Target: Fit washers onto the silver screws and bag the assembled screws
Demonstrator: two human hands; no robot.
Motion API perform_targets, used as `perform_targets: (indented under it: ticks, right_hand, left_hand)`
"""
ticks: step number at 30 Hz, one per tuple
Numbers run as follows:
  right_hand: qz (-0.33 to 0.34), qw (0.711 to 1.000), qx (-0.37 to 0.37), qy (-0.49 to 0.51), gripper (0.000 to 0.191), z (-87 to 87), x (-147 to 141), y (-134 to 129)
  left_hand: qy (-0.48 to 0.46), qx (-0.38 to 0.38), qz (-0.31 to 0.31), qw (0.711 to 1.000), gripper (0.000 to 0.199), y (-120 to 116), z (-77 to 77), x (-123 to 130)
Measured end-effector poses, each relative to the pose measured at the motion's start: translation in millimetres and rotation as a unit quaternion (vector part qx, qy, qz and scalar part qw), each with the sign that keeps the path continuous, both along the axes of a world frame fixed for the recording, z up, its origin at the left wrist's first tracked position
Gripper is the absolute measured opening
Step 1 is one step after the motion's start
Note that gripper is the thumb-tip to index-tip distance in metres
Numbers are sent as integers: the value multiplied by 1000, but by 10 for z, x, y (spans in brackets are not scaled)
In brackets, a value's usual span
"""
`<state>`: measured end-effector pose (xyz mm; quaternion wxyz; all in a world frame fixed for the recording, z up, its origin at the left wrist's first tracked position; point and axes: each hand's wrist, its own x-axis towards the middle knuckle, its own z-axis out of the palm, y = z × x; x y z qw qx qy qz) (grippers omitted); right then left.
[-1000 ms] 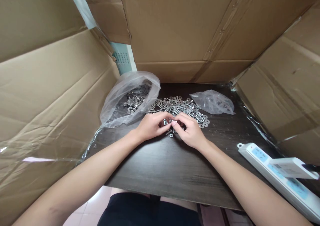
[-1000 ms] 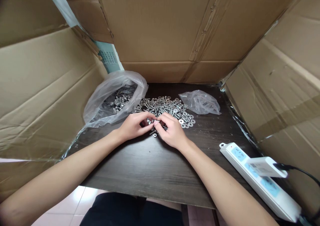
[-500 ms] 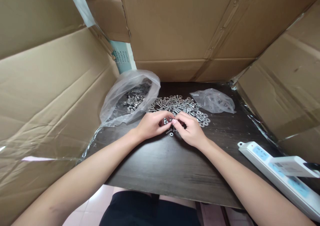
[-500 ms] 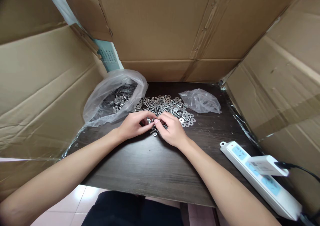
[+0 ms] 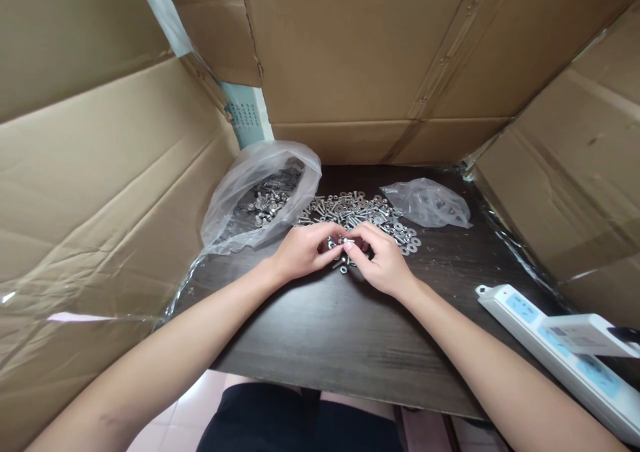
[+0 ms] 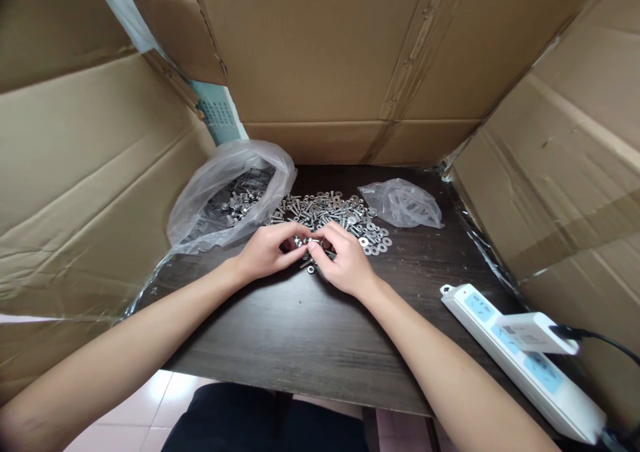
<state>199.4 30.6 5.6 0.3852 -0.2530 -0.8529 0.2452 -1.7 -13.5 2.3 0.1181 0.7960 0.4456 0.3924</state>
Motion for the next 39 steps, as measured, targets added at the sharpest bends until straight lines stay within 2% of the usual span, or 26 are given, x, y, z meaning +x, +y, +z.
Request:
perform_targets:
  ticks: [8,26,33,39]
  right_hand:
    - [-1,1000,3,-1,6,-15,0,-3]
    - [9,1000,2,-5,20,-7,-8,9]
    - [5,1000,11,6,5,-1,-5,-2]
    - [-1,1000,18,6,4,-21,-2,2]
  left_hand:
    - [-3,-11,-2,1000,17,-3,-7,4]
    - [-7,-10,-8,1000,17,-1,-3,4]
    - [-5,0,-6,1000,18,-2,-1,0]
    - [-1,-8,-10,1000,19,2,-2,2]
